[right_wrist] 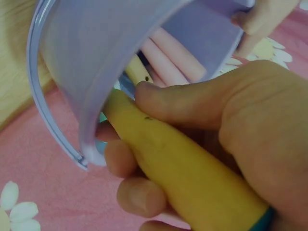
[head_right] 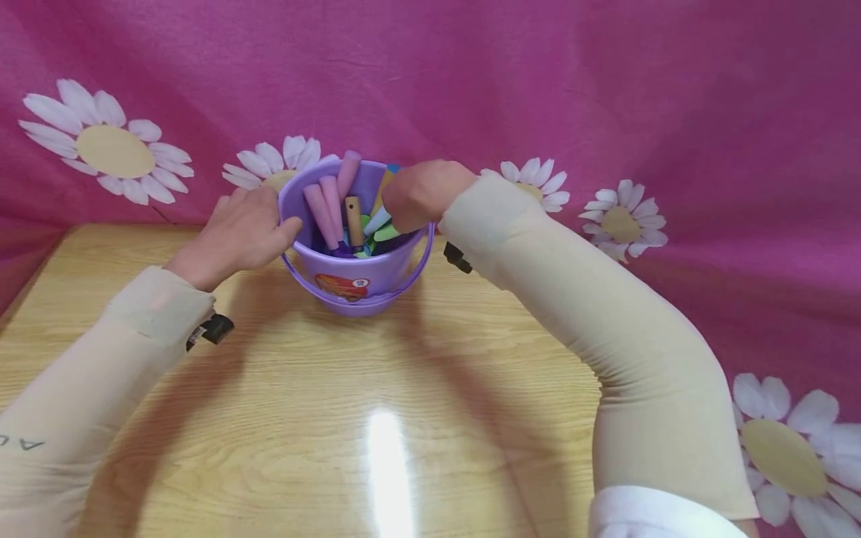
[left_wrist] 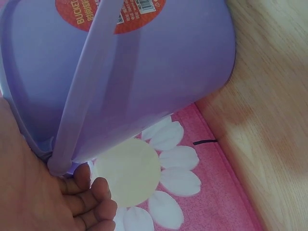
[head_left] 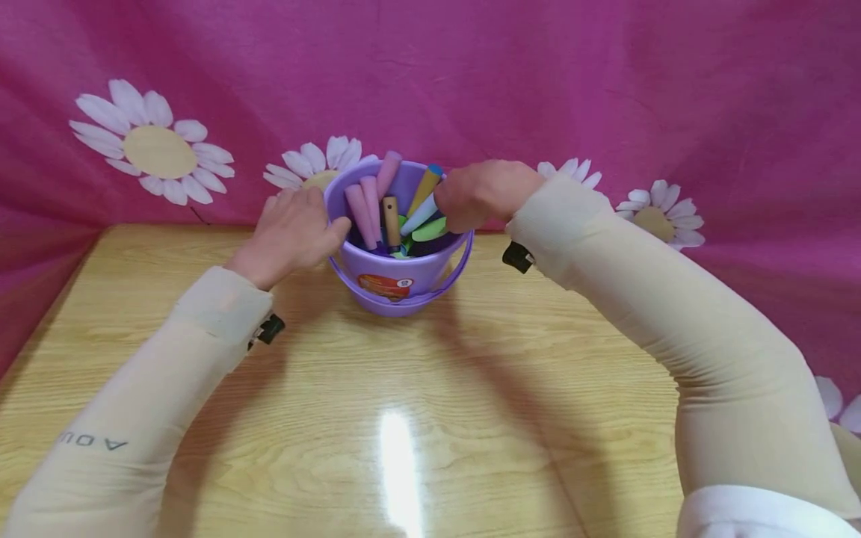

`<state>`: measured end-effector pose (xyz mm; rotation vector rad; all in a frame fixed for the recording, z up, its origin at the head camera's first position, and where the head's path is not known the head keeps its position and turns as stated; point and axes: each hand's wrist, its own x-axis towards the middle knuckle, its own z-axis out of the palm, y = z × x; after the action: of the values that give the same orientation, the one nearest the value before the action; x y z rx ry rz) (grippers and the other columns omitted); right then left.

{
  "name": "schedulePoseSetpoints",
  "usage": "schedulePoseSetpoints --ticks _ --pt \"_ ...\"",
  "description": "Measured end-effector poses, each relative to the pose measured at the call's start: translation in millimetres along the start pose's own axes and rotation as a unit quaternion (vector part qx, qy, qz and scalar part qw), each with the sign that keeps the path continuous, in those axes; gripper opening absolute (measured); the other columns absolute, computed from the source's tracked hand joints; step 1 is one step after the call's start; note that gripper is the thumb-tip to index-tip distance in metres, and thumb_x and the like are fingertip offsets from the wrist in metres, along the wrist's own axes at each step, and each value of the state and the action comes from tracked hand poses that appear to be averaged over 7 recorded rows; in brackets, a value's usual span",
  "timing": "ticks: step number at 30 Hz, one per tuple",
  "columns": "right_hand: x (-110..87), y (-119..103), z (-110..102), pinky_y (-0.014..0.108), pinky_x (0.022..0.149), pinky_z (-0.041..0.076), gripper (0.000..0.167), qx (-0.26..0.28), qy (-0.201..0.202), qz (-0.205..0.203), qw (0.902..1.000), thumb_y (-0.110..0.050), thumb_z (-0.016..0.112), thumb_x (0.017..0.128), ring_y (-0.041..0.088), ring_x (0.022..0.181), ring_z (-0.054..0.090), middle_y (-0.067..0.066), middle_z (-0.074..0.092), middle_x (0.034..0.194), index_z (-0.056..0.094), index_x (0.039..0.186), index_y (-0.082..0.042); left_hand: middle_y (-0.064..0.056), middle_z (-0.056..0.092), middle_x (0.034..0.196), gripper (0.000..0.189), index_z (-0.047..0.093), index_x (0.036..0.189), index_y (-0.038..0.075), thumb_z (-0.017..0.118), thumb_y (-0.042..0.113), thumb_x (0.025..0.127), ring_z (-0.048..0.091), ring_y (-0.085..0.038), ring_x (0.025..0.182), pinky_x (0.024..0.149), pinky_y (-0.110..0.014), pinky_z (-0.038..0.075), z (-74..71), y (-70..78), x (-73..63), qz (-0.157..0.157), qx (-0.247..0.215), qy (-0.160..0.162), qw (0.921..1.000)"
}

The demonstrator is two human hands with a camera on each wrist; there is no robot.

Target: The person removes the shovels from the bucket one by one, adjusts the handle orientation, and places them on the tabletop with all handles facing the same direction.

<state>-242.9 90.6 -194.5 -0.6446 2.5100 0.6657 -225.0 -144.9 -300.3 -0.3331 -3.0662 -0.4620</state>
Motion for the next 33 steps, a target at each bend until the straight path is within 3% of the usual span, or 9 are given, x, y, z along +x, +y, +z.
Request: schedulePoseSetpoints --ticks 7,12,17,24,28,33 --pt "-13.6 1.7 -5.1 0.037 0.079 0.041 0.014 0.008 -0.011 -0.009 0.9999 -0.017 0.044 0.097 0.021 0.089 0.051 0.003 0.046 0.089 0.051 0.086 -0.016 -0.021 0.055 0.114 0.056 0.050 0.118 -0.005 0.037 0.046 0.098 0.048 -0.039 0.112 0.096 -0.055 0.039 -0.8 -1.4 -0.5 -0.004 -0.004 -0.012 0.9999" --pt "-22.8 3.5 -4.3 0.035 0.079 0.041 0.014 0.012 -0.008 -0.031 0.9994 -0.018 0.044 0.098 0.020 0.086 0.050 0.004 0.045 0.088 0.053 0.089 -0.014 -0.023 0.054 0.120 0.061 0.048 0.124 -0.007 0.037 0.047 0.099 0.047 -0.041 0.115 0.099 -0.057 0.039 -2.0 -0.2 -1.3 -0.004 -0.003 -0.018 0.9998" --pt "-29.0 8.8 -2.6 0.033 0.074 0.042 0.020 0.011 0.029 -0.065 0.9974 -0.023 0.046 0.102 0.021 0.082 0.052 0.004 0.049 0.084 0.056 0.089 -0.012 -0.022 0.055 0.118 0.059 0.049 0.123 -0.007 0.037 0.045 0.099 0.047 -0.040 0.114 0.098 -0.056 0.039 -2.8 1.6 -2.7 -0.001 -0.007 -0.016 0.9999" --pt "-37.0 25.9 1.9 0.032 0.075 0.048 0.028 0.059 0.044 -0.060 0.9955 -0.029 0.047 0.106 0.020 0.082 0.060 0.005 0.060 0.088 0.067 0.104 -0.010 -0.024 0.054 0.121 0.060 0.047 0.126 -0.007 0.037 0.045 0.099 0.046 -0.041 0.117 0.100 -0.058 0.038 -1.9 1.9 -2.0 -0.006 -0.008 -0.025 0.9996" --pt "-41.6 36.4 8.1 0.032 0.072 0.048 0.029 0.079 0.079 -0.062 0.9918 -0.030 0.046 0.107 0.018 0.076 0.061 0.003 0.060 0.082 0.066 0.095 -0.012 -0.025 0.054 0.124 0.062 0.047 0.127 -0.009 0.036 0.045 0.099 0.045 -0.041 0.119 0.101 -0.058 0.038 -1.5 1.8 -1.5 -0.005 0.001 -0.027 0.9996" --pt "-46.1 48.5 16.3 0.031 0.067 0.043 0.032 0.093 0.133 -0.080 0.9834 -0.029 0.045 0.107 0.015 0.067 0.052 -0.001 0.048 0.073 0.053 0.080 -0.014 -0.025 0.055 0.121 0.060 0.048 0.125 -0.008 0.036 0.045 0.099 0.046 -0.041 0.119 0.100 -0.058 0.038 -1.1 1.5 -0.3 -0.004 0.005 -0.020 0.9998"
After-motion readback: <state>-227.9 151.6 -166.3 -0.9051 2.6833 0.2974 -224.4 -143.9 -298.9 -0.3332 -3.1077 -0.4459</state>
